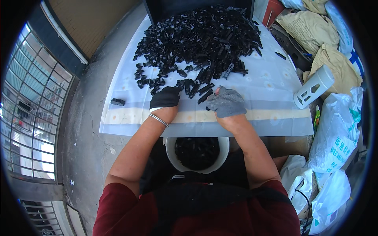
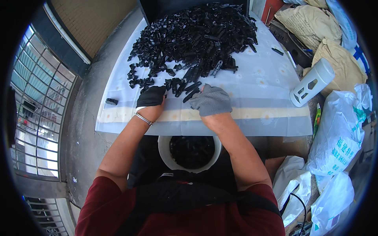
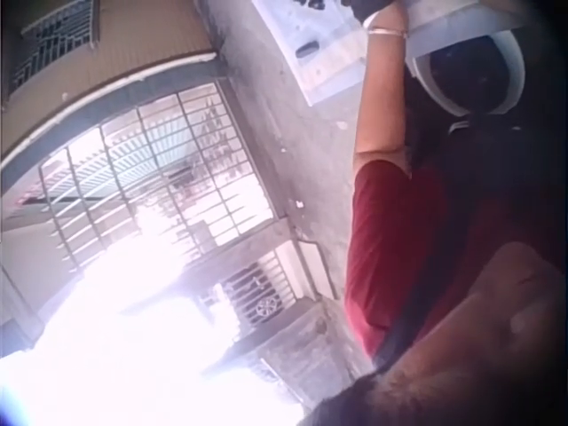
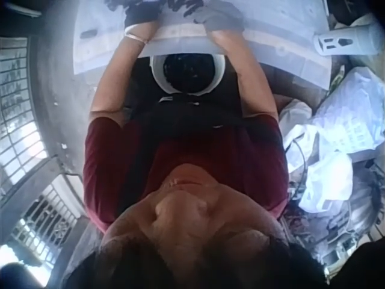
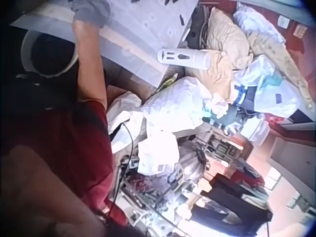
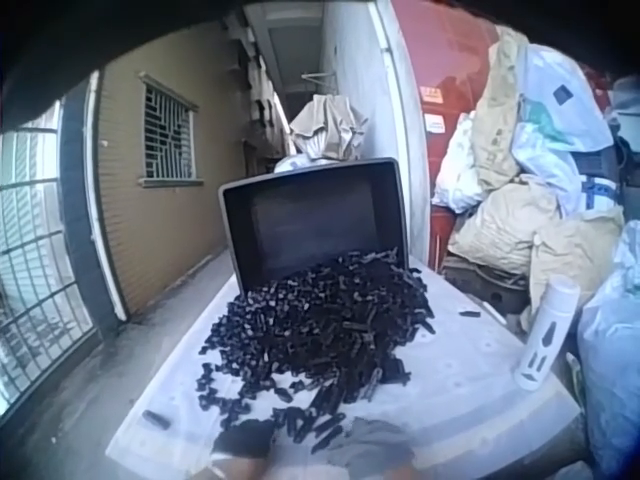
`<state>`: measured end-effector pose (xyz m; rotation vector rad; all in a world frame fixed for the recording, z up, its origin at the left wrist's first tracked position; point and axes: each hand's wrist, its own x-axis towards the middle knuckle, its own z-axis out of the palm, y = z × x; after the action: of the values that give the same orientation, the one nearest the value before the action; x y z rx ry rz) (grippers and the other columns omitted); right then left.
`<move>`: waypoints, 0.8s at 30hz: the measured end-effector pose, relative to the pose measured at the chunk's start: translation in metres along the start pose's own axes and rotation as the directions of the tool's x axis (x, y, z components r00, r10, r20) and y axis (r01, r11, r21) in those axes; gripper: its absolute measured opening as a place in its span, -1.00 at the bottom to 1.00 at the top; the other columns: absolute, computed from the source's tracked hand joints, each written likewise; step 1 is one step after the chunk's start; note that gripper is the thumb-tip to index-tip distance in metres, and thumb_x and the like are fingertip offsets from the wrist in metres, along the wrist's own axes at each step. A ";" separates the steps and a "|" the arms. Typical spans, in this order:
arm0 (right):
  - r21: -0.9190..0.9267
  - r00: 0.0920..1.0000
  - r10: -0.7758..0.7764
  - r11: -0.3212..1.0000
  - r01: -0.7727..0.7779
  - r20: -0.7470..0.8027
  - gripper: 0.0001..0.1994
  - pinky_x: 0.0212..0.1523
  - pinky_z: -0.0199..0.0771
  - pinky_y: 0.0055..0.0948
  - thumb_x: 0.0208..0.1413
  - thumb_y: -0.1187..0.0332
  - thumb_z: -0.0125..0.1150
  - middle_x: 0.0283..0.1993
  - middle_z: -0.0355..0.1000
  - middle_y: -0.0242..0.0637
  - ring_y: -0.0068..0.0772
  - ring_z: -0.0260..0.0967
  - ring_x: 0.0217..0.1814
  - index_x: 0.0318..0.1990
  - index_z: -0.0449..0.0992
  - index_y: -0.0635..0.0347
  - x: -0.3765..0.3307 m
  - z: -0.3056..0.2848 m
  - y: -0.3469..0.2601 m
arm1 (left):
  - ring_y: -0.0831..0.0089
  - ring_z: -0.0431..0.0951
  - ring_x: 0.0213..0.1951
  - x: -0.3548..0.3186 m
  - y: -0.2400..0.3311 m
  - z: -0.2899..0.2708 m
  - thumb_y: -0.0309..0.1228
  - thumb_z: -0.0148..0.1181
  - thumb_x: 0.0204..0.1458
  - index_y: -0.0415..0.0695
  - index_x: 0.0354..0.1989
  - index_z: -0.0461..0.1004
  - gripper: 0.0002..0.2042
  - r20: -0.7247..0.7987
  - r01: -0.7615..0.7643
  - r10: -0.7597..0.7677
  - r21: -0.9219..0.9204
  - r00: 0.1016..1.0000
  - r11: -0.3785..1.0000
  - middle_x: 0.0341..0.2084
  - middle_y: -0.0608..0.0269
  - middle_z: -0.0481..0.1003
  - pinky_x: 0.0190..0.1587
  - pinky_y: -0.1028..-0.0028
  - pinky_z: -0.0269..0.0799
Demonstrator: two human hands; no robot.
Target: Picking up small black plastic components from a table and placing them into a bucket.
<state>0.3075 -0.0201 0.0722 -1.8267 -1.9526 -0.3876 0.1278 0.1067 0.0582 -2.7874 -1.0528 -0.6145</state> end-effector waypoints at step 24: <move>0.658 0.999 0.043 0.753 -0.026 -0.010 -0.88 -0.43 0.25 -0.26 -0.10 0.35 0.11 -0.48 0.36 -0.20 -0.15 0.31 -0.43 -0.46 0.40 0.19 -0.021 0.001 -0.055 | 0.46 0.35 -0.70 -0.069 0.050 -0.049 -0.22 -0.05 0.10 -0.25 -0.46 0.40 -0.69 0.360 0.419 -0.222 -0.835 0.906 0.356 -0.68 0.16 0.42 -0.57 0.44 0.31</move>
<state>0.2536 -0.0432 0.0658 -1.3677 -1.7194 0.2788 0.0970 0.0152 0.0780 -3.5917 -1.7769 -1.3579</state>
